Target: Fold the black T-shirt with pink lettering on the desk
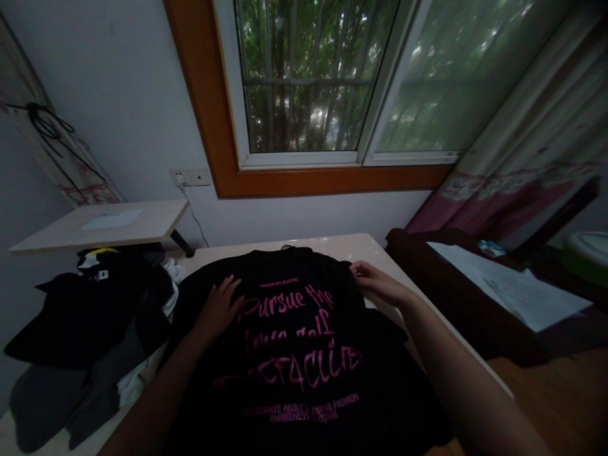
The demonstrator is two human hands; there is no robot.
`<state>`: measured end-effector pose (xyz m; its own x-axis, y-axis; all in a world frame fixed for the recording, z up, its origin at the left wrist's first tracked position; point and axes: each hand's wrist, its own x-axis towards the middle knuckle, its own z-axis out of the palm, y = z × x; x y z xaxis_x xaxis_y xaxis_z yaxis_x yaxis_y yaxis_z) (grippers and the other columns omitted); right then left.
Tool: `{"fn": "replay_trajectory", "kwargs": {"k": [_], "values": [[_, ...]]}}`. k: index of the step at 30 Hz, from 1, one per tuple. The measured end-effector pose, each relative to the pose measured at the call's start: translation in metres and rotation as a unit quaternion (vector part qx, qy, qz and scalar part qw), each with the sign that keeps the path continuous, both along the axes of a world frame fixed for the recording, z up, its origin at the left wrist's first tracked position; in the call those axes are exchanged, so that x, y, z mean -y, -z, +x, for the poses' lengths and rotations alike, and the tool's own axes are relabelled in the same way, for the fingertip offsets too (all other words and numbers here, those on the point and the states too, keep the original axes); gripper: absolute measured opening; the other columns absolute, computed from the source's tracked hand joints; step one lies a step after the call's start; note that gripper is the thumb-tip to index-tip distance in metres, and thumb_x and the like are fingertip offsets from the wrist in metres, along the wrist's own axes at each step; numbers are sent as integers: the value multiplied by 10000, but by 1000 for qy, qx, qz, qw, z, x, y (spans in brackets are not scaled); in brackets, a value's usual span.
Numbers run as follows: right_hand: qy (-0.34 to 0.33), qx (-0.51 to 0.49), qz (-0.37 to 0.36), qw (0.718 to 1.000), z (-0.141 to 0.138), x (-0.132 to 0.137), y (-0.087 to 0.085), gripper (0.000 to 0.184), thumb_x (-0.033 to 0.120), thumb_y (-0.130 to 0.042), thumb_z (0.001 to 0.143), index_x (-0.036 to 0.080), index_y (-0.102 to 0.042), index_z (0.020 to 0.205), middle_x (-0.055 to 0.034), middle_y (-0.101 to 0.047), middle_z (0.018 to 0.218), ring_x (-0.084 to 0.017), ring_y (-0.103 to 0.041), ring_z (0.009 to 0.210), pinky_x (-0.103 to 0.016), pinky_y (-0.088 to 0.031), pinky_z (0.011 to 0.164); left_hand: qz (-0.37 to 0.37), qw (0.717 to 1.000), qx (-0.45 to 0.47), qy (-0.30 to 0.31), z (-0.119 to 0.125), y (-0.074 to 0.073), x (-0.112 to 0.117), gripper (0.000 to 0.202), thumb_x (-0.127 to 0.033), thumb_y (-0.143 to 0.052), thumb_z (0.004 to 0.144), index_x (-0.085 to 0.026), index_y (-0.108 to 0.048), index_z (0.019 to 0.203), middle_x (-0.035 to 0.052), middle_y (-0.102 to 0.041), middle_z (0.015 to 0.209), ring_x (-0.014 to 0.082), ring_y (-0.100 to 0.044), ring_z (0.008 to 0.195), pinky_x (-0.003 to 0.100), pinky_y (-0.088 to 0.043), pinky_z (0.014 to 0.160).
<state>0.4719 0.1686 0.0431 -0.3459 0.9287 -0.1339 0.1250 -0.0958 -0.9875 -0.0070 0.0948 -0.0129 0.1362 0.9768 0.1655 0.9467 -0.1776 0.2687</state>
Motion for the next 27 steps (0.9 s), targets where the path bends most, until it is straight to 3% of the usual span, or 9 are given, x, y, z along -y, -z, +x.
{"fn": "replay_trajectory", "kwargs": {"k": [4, 6, 9, 12, 14, 16, 21, 27], "values": [[10, 61, -2, 998, -21, 12, 2, 717, 315, -786, 675, 304, -426, 1295, -43, -617, 1196, -171, -642, 821, -310, -540, 726, 9, 1000, -18, 4, -21, 0, -4, 485, -405, -367, 1008, -200, -493, 1430, 113, -486, 1531, 265, -371, 1468, 548, -259, 1214], [18, 84, -13, 996, -33, 16, 4, 894, 328, -771, 698, 326, -274, 1442, -45, -638, 1159, -160, -638, 723, -310, -543, 660, 12, 999, -30, 3, -29, 0, -7, 476, -392, -374, 1004, -205, -509, 1421, 100, -481, 1537, 257, -377, 1465, 525, -271, 1216], [3, 77, -3, 997, -48, 16, 8, 1036, 326, -763, 709, 297, -128, 1527, -29, -676, 1050, -197, -668, 796, -339, -560, 735, 21, 999, -49, -13, -36, -1, -11, 462, -386, -385, 998, -214, -538, 1399, 85, -480, 1539, 248, -387, 1459, 488, -288, 1215], [1, 131, 65, 989, -54, 9, 15, 836, 289, -715, 707, 257, -354, 1460, -24, -683, 1013, -222, -657, 896, -360, -540, 834, 32, 997, -59, -26, -37, -2, -13, 450, -372, -397, 992, -228, -557, 1386, 74, -490, 1532, 243, -404, 1449, 463, -306, 1209], [32, 176, 120, 977, -53, 4, 20, 584, 276, -633, 723, 241, -553, 1300, -26, -682, 999, -226, -640, 935, -363, -513, 883, 38, 997, -64, -28, -37, -1, -13, 450, -371, -401, 990, -231, -561, 1386, 72, -496, 1528, 245, -409, 1446, 461, -308, 1209], [73, 180, 156, 968, -49, 0, 22, 420, 298, -567, 746, 236, -647, 1154, -29, -687, 1000, -230, -629, 980, -361, -490, 920, 43, 996, -68, -29, -37, 0, -13, 452, -373, -397, 992, -228, -562, 1387, 73, -500, 1525, 247, -413, 1444, 463, -310, 1208], [166, 141, 165, 962, -37, -6, 7, 399, 412, -518, 810, 222, -663, 1130, -53, -712, 1056, -244, -634, 1001, -345, -499, 882, 46, 996, -70, -25, -36, -1, -12, 451, -360, -407, 988, -209, -573, 1378, 87, -511, 1515, 260, -435, 1428, 468, -332, 1195], [275, 176, 201, 924, -13, -28, -16, 397, 470, -527, 850, 199, -698, 1085, -86, -724, 1093, -265, -629, 1063, -347, -482, 914, 43, 996, -68, -32, -34, -5, -11, 442, -348, -424, 981, -217, -579, 1374, 84, -509, 1516, 261, -436, 1427, 467, -336, 1194]]}}
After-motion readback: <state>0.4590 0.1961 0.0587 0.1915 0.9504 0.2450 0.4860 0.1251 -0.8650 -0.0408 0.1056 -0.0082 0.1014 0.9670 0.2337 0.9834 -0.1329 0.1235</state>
